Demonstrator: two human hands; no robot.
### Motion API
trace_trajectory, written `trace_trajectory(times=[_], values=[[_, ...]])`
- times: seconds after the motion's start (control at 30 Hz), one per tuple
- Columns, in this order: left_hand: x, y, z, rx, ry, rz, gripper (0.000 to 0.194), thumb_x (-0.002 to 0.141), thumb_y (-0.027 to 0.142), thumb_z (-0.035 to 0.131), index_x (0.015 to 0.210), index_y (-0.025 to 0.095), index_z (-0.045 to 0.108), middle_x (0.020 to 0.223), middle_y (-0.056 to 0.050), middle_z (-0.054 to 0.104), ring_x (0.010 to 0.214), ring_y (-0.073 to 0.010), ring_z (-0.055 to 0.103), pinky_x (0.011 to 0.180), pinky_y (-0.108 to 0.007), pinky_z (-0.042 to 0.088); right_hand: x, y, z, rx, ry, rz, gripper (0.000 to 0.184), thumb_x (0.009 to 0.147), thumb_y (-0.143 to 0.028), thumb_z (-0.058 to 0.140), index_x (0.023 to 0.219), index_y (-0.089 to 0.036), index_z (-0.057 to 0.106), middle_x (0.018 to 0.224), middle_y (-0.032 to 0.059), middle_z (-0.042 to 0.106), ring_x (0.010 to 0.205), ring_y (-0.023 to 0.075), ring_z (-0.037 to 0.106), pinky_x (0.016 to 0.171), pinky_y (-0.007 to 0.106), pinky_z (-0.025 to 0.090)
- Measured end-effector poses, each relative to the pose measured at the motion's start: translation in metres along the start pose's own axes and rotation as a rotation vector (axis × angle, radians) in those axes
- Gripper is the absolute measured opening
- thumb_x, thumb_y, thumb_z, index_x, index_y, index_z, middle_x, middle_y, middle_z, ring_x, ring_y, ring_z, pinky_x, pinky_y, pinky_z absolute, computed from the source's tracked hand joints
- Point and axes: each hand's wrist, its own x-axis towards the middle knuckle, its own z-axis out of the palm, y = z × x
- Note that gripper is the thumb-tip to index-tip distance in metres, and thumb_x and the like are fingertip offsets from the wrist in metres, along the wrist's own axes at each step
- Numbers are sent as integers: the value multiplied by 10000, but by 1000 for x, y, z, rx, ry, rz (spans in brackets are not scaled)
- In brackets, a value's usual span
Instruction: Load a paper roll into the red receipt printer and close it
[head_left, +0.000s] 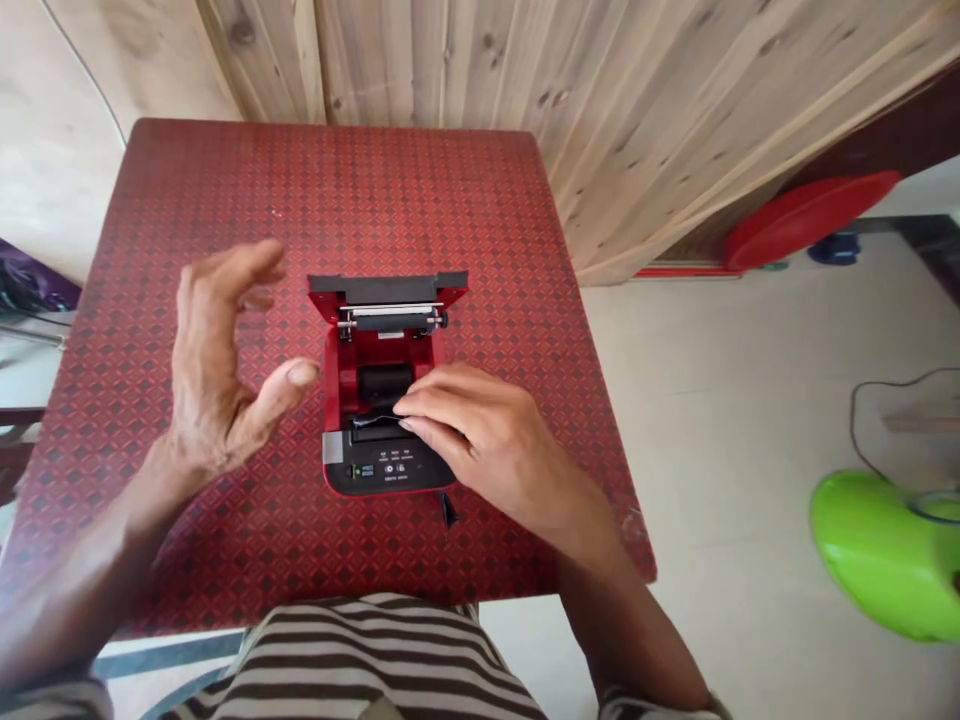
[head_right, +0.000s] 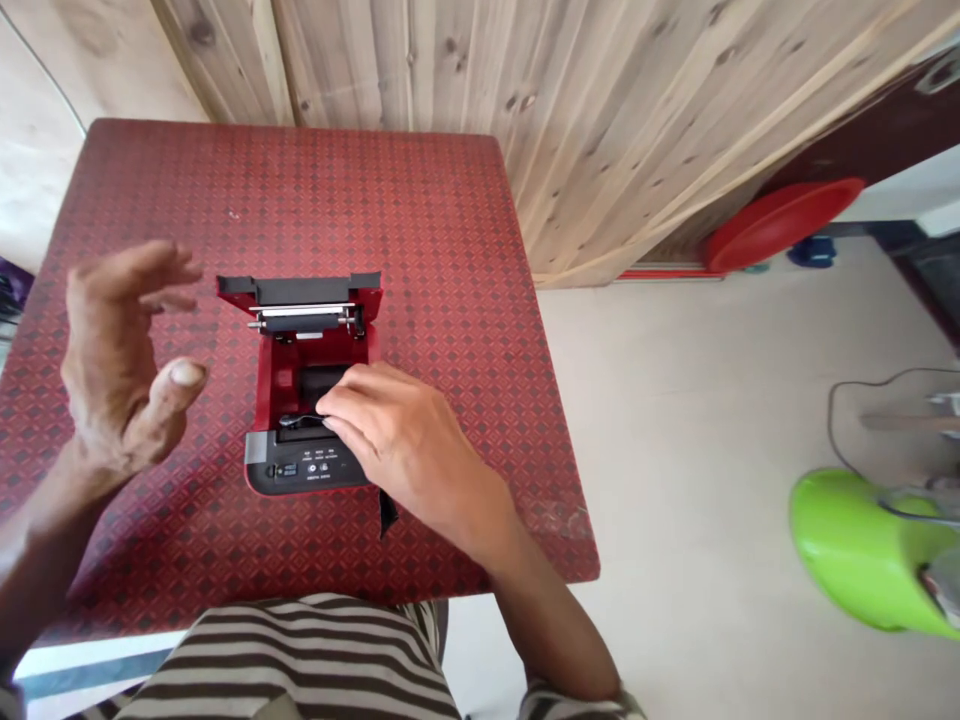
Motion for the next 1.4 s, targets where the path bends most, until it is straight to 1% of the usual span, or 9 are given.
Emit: trace_trajectory(times=[0.1, 0.17, 0.3, 0.5, 0.8, 1.0, 1.2, 1.3, 1.4], values=[[25, 6, 4, 25, -142, 206, 760, 1025, 654, 434, 1574, 131, 371, 1471, -162, 568, 1314, -288, 562, 1099, -517, 501, -11, -11, 4, -144, 57, -17, 172, 1013, -80, 600, 966, -158, 746, 962, 68, 735, 889, 176, 652, 813, 308, 552], [27, 12, 5, 18, -191, 234, 768, 1033, 656, 416, 1582, 122, 359, 1415, -158, 623, 1245, -274, 607, 1108, -520, 491, -18, -17, 7, -211, 110, -27, 197, 1003, -48, 588, 957, -147, 752, 922, 67, 723, 830, 168, 621, 755, 296, 536], [0, 21, 2, 20, -228, 252, 790, 1005, 674, 479, 1606, 179, 346, 1404, -139, 633, 1266, -283, 617, 1073, -486, 522, -31, -23, 13, -300, 183, -61, 172, 993, -41, 602, 1004, -115, 756, 895, 73, 745, 756, 167, 593, 716, 309, 538], [-46, 24, 11, 93, -271, 372, 838, 940, 689, 594, 1541, 119, 461, 1325, -193, 613, 1296, -351, 609, 1108, -527, 498, -38, -29, 18, -406, 207, -71, 161, 962, -15, 635, 1067, -63, 747, 928, 102, 776, 767, 188, 613, 763, 355, 577], [-56, 21, 22, 140, -218, 400, 803, 833, 534, 817, 1476, 142, 537, 1290, -177, 634, 1263, -342, 623, 1077, -507, 535, -41, -24, 13, -211, 238, -4, 177, 953, -81, 710, 1127, -102, 732, 988, 91, 773, 846, 176, 669, 791, 329, 587], [-54, 22, 24, 129, -208, 408, 736, 812, 471, 846, 1403, 122, 582, 1258, -184, 638, 1230, -350, 634, 1023, -519, 559, -40, 16, -3, -144, 465, 158, 128, 968, -134, 708, 1047, -220, 760, 938, 18, 777, 839, 144, 711, 763, 289, 560], [-73, 19, 27, 62, -136, 310, 809, 854, 495, 804, 1511, 147, 486, 1350, -182, 590, 1326, -346, 593, 1092, -530, 551, -46, 88, 26, -38, 419, 348, 146, 1003, -218, 627, 1001, -216, 773, 887, 40, 764, 745, 177, 677, 698, 329, 525], [-84, 16, 23, 120, 12, 284, 867, 812, 557, 831, 1519, 201, 476, 1345, -140, 608, 1259, -296, 633, 1026, -474, 596, -48, 102, 38, -23, 419, 376, 168, 1004, -236, 607, 1002, -210, 773, 905, 55, 766, 778, 192, 682, 732, 338, 528], [-94, 12, 20, 191, 67, 301, 704, 835, 563, 808, 1425, 285, 543, 1279, -84, 637, 1169, -256, 670, 926, -426, 622, -48, 103, 39, -43, 399, 372, 177, 1004, -237, 597, 990, -212, 772, 896, 55, 757, 805, 194, 687, 750, 333, 528]])
